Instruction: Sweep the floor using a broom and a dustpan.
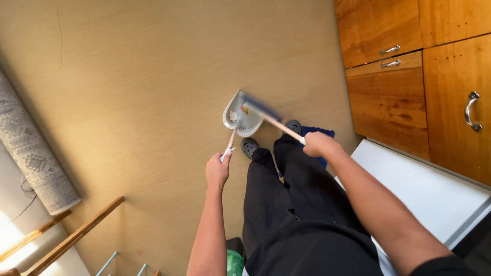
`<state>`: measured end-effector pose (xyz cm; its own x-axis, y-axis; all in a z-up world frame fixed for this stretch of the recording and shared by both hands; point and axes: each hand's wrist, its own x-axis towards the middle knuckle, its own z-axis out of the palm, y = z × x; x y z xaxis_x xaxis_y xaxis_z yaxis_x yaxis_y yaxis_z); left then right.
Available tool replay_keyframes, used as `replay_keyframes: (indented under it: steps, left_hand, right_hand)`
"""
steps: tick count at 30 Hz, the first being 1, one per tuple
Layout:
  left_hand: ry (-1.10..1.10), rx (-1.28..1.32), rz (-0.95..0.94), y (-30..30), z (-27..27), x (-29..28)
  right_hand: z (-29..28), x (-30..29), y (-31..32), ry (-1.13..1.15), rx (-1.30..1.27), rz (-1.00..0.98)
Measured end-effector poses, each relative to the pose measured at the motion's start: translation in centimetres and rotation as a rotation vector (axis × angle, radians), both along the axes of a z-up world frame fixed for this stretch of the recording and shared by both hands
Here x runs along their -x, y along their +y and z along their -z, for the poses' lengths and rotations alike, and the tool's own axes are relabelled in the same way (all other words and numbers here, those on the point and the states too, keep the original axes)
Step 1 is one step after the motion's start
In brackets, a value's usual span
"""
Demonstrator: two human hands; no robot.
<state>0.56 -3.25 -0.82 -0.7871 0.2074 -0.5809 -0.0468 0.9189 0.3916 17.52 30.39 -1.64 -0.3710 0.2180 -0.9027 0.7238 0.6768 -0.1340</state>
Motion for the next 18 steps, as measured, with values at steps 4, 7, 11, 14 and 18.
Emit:
replay_keyframes:
  steps: [4, 7, 11, 14, 18]
  left_hand:
    - [-0.023, -0.082, -0.015, -0.2, 0.1, 0.8]
    - [-0.028, -0.127, -0.089, 0.6, 0.0, 1.3]
    - [-0.038, -0.193, -0.267, 3.4, 0.6, 2.2]
    - [-0.035, -0.207, -0.353, 8.0, 0.9, 3.5]
    - [-0.044, -0.180, -0.434, 15.6, 0.4, 5.6]
  right_hand:
    - [-9.7, 1.5, 7.2, -0.030, -0.069, -0.054]
    - [-14.6, 0.4, 13.9, 0.047, -0.040, -0.008]
    - [-18.9, 1.8, 22.2, 0.105, -0.043, 0.343]
    - [-17.3, 5.6, 31.5, 0.221, -0.094, 0.423]
    - [-11.2, 17.0, 41.3, 0.245, -0.212, 0.375]
